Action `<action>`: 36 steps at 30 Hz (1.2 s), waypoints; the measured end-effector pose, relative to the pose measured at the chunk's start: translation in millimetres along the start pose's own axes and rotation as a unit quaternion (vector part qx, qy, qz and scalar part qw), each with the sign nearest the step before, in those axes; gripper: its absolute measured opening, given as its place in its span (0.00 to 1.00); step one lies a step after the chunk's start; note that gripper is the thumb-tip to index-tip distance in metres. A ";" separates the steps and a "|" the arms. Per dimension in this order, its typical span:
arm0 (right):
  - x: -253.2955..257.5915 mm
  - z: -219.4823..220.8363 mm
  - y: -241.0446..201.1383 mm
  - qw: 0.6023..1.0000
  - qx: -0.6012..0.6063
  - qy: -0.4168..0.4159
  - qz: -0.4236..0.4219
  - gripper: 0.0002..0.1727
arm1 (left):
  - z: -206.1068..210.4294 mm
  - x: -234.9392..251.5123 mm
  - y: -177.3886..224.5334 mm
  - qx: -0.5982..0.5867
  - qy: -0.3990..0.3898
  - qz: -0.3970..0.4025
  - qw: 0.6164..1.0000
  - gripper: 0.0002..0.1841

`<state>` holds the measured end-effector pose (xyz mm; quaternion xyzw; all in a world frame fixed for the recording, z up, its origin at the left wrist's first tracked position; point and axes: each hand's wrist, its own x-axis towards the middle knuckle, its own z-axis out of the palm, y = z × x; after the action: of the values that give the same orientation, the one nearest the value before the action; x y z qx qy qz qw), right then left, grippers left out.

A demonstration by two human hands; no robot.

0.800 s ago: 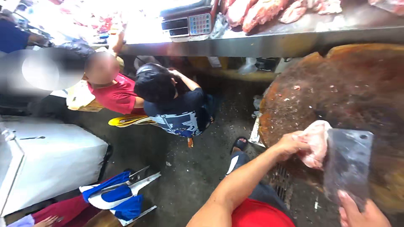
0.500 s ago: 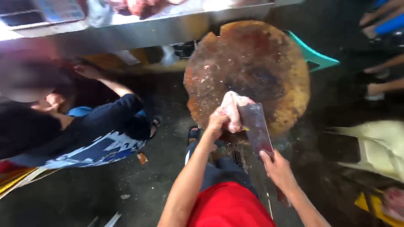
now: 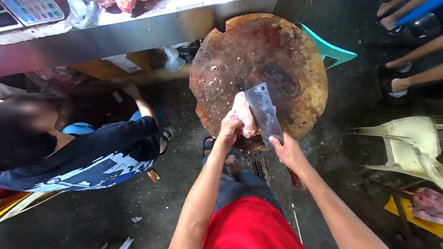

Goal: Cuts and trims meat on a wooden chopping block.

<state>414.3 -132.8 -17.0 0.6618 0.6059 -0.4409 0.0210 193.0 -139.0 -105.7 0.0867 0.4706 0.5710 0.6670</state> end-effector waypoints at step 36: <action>-79.8 37.7 137.5 0.984 -0.026 0.127 0.123 0.26 | -16.0 -22.5 55.2 0.251 -0.042 -0.001 0.967 0.33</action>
<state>515.8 -252.9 -61.0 0.7812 0.5290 -0.3311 0.0150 145.9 -146.4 -66.4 0.2747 0.5708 0.4296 0.6435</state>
